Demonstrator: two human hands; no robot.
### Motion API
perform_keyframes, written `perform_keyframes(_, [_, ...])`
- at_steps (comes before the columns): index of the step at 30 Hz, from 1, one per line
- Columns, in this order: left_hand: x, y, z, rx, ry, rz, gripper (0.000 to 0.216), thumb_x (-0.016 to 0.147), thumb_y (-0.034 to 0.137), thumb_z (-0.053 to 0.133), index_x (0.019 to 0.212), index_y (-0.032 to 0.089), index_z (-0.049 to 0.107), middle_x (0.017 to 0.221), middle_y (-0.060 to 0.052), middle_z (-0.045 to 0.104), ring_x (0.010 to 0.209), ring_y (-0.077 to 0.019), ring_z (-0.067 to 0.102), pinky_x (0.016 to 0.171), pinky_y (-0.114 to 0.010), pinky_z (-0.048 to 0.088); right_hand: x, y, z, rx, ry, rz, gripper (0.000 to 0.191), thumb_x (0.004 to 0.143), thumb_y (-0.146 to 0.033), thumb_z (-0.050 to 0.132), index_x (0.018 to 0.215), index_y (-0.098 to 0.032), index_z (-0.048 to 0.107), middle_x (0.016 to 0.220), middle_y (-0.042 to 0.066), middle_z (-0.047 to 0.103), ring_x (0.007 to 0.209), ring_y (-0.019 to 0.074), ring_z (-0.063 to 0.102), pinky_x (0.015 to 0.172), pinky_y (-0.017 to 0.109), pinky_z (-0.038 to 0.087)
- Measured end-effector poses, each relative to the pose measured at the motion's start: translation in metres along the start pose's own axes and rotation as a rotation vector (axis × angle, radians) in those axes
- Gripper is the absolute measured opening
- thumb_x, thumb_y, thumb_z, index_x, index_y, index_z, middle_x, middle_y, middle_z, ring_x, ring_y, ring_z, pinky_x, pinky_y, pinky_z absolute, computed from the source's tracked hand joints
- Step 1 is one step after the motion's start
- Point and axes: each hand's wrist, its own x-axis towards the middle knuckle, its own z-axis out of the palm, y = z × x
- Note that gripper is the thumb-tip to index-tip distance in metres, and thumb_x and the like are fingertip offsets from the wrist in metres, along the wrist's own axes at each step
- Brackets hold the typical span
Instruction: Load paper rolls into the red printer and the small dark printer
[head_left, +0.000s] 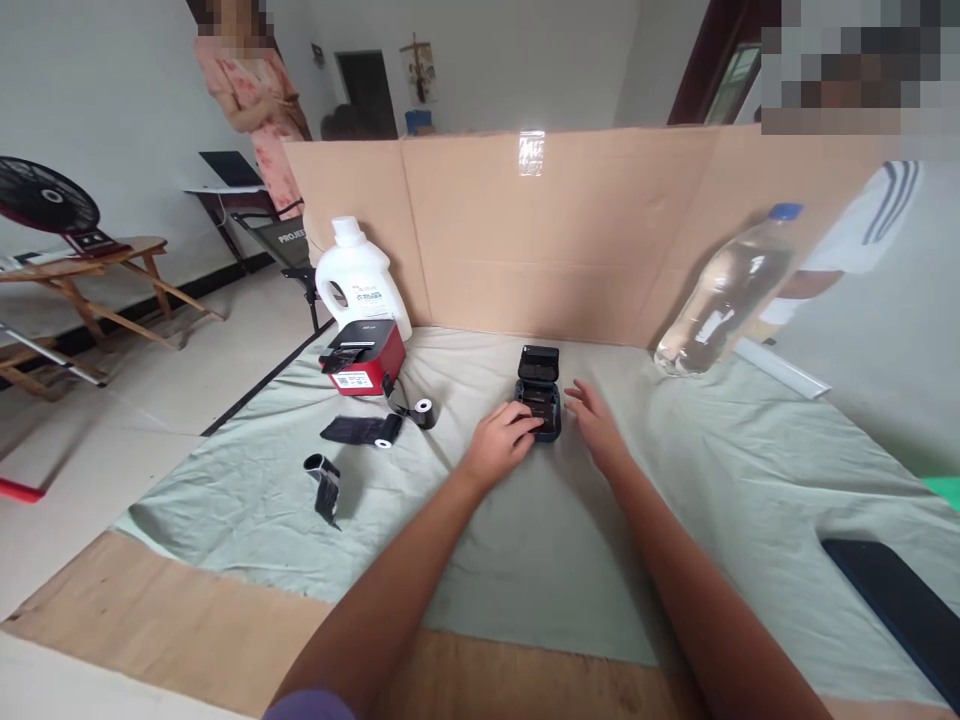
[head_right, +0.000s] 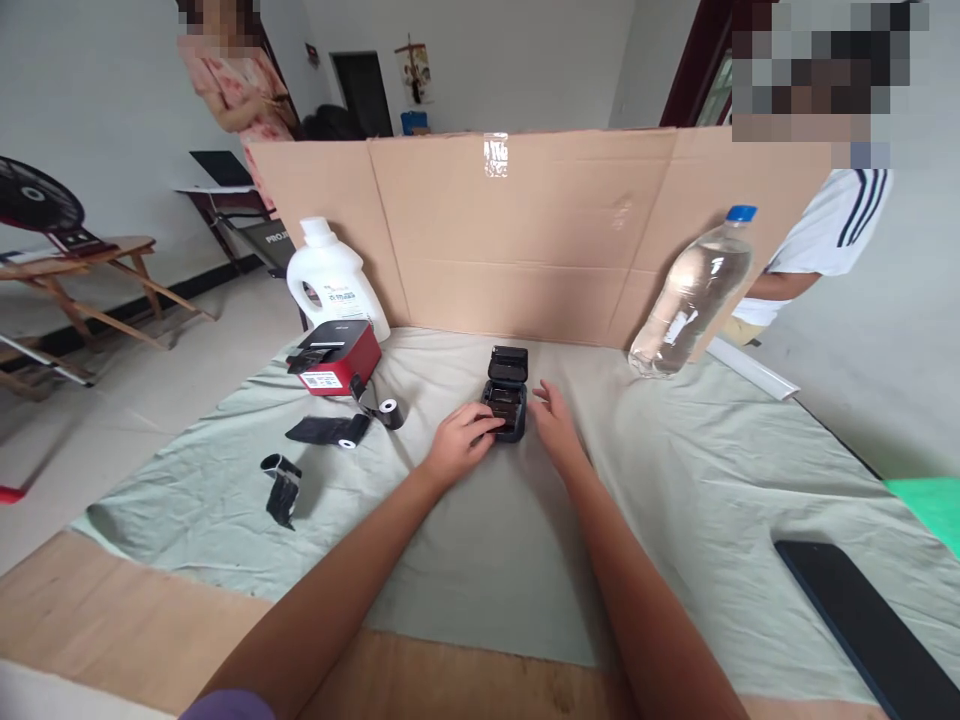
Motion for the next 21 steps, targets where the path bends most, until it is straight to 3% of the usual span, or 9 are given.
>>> perform_keyframes(6, [-0.002, 0.002, 0.000, -0.075, 0.057, -0.008, 0.024, 0.086, 0.015, 0.058, 0.103, 0.019, 0.074, 0.106, -0.007, 0.069, 0.094, -0.0175, 0.067, 0.085, -0.029, 0.057, 0.046, -0.024, 0.019, 0.171, 0.047, 0.031, 0.062, 0.080, -0.054, 0.058, 0.137, -0.031, 0.053, 0.145, 0.004, 0.055, 0.127, 0.0256, 0.053, 0.092, 0.038, 0.050])
perform_keyframes(10, [-0.003, 0.003, 0.001, -0.097, 0.079, 0.004, 0.023, 0.083, 0.016, 0.059, 0.099, 0.020, 0.074, 0.102, -0.006, 0.071, 0.087, -0.0158, 0.069, 0.080, -0.027, 0.058, 0.050, -0.021, 0.027, 0.226, 0.057, -0.041, 0.055, 0.077, -0.062, 0.060, 0.118, -0.025, 0.063, 0.124, 0.006, 0.066, 0.114, 0.0249, 0.058, 0.092, 0.037, 0.049])
perform_keyframes(14, [-0.004, 0.005, 0.001, -0.071, 0.081, 0.018, 0.022, 0.080, 0.015, 0.059, 0.095, 0.021, 0.075, 0.097, -0.005, 0.072, 0.079, -0.0149, 0.069, 0.073, -0.027, 0.058, 0.035, -0.013, 0.021, 0.245, -0.020, -0.090, 0.039, 0.072, -0.053, 0.070, 0.097, -0.024, 0.061, 0.101, 0.004, 0.069, 0.102, 0.0238, 0.061, 0.093, 0.037, 0.047])
perform_keyframes(18, [-0.003, 0.006, 0.000, -0.039, 0.074, 0.021, 0.022, 0.077, 0.014, 0.059, 0.092, 0.021, 0.075, 0.093, -0.004, 0.072, 0.076, -0.0158, 0.068, 0.070, -0.029, 0.057, 0.025, -0.009, 0.012, 0.195, -0.129, -0.104, 0.030, 0.069, -0.040, 0.074, 0.092, -0.024, 0.062, 0.111, 0.005, 0.068, 0.114, 0.0260, 0.059, 0.102, 0.041, 0.043])
perform_keyframes(21, [-0.003, 0.007, 0.000, -0.036, 0.073, 0.037, 0.023, 0.077, 0.014, 0.059, 0.092, 0.020, 0.074, 0.092, -0.005, 0.072, 0.077, -0.0168, 0.068, 0.070, -0.029, 0.057, 0.025, -0.010, 0.008, 0.183, -0.165, -0.084, 0.042, 0.069, -0.038, 0.074, 0.108, -0.026, 0.063, 0.125, 0.007, 0.065, 0.124, 0.0264, 0.055, 0.109, 0.044, 0.040])
